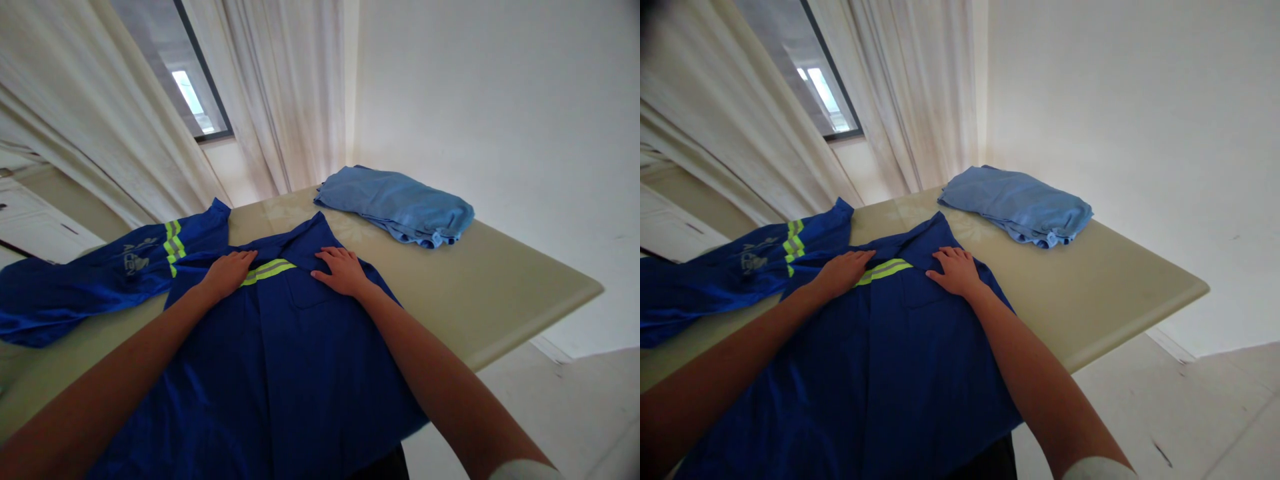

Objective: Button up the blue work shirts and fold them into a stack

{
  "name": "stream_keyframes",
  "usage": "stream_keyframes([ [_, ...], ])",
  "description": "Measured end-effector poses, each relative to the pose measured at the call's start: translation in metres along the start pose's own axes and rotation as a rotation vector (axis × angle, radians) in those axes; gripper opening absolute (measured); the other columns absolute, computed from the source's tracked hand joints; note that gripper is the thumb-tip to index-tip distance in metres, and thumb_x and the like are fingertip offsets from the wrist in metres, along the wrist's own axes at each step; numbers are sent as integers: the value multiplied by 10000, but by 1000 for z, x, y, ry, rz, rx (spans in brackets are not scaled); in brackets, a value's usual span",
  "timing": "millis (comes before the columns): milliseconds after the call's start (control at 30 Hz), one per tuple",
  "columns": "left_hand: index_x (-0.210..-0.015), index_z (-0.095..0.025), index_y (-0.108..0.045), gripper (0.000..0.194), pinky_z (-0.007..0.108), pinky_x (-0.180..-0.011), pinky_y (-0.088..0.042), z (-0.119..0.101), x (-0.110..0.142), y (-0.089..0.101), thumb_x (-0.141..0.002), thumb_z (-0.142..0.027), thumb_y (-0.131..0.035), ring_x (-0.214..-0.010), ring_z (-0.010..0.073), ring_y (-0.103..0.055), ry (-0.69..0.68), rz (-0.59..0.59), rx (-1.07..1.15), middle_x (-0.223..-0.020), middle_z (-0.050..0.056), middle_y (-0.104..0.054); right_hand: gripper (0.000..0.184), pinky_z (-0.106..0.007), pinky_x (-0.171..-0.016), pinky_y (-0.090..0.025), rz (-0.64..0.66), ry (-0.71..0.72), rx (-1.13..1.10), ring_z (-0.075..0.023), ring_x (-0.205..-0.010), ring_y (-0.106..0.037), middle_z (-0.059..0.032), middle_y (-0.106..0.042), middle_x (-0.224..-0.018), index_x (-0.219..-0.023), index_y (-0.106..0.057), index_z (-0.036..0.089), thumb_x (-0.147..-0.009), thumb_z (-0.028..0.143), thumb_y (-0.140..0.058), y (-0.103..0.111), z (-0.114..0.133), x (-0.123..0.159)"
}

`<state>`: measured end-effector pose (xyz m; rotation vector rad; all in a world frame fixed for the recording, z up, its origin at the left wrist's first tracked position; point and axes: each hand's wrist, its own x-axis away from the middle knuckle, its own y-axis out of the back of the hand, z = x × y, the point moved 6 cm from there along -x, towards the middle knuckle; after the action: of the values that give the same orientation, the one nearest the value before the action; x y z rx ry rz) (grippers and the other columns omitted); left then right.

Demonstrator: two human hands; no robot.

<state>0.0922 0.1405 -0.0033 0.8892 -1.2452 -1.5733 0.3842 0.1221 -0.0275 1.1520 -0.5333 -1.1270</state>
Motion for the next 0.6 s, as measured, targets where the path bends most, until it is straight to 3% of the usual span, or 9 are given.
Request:
stream_keyframes([
  [167, -1314, -173, -680, 478, 418, -1045, -500, -20, -23, 16, -917, -149, -415, -1180, 294, -678, 20, -15, -17, -1263, 137, -734, 605, -531, -1101, -401, -20, 28, 52, -360, -1340, -495, -115, -560, -1497, -1482, -582, 281, -973, 607, -596, 2, 9, 1],
  [300, -1339, -147, -648, 469, 413, -1104, -468, -52, -56, 29, -1024, -352, -368, -1224, 286, -636, 11, -181, 169, -1315, 143, -696, 572, -499, -1049, -435, -46, 72, 88, -351, -1259, -523, -130, -590, -1389, -1442, -631, 289, -970, 611, -606, 5, 15, 2],
  [433, -1371, -116, -616, 572, 452, -1122, -446, -79, -95, 27, -977, -520, -521, -1293, 345, -571, 125, -259, 290, -1366, 190, -629, 505, -417, -1018, -448, -23, 131, 36, -281, -1139, -586, -115, -620, -1230, -1339, -707, 258, -977, 598, -619, 8, 18, 1],
  [500, -1385, -129, -599, 558, 434, -1106, -458, -93, -112, 22, -960, -491, -571, -1273, 330, -587, 161, -243, 356, -1343, 180, -638, 478, -380, -972, -464, 5, 152, 2, -249, -1060, -624, -101, -630, -1160, -1291, -730, 242, -996, 592, -596, 7, 18, -1],
  [600, -1374, -184, -583, 415, 384, -1029, -505, -113, -124, 16, -997, -339, -509, -1177, 272, -657, 146, -243, 444, -1294, 130, -685, 454, -347, -892, -483, 40, 150, -12, -231, -980, -660, -88, -644, -1101, -1283, -725, 236, -1014, 571, -575, 5, 17, -2],
])
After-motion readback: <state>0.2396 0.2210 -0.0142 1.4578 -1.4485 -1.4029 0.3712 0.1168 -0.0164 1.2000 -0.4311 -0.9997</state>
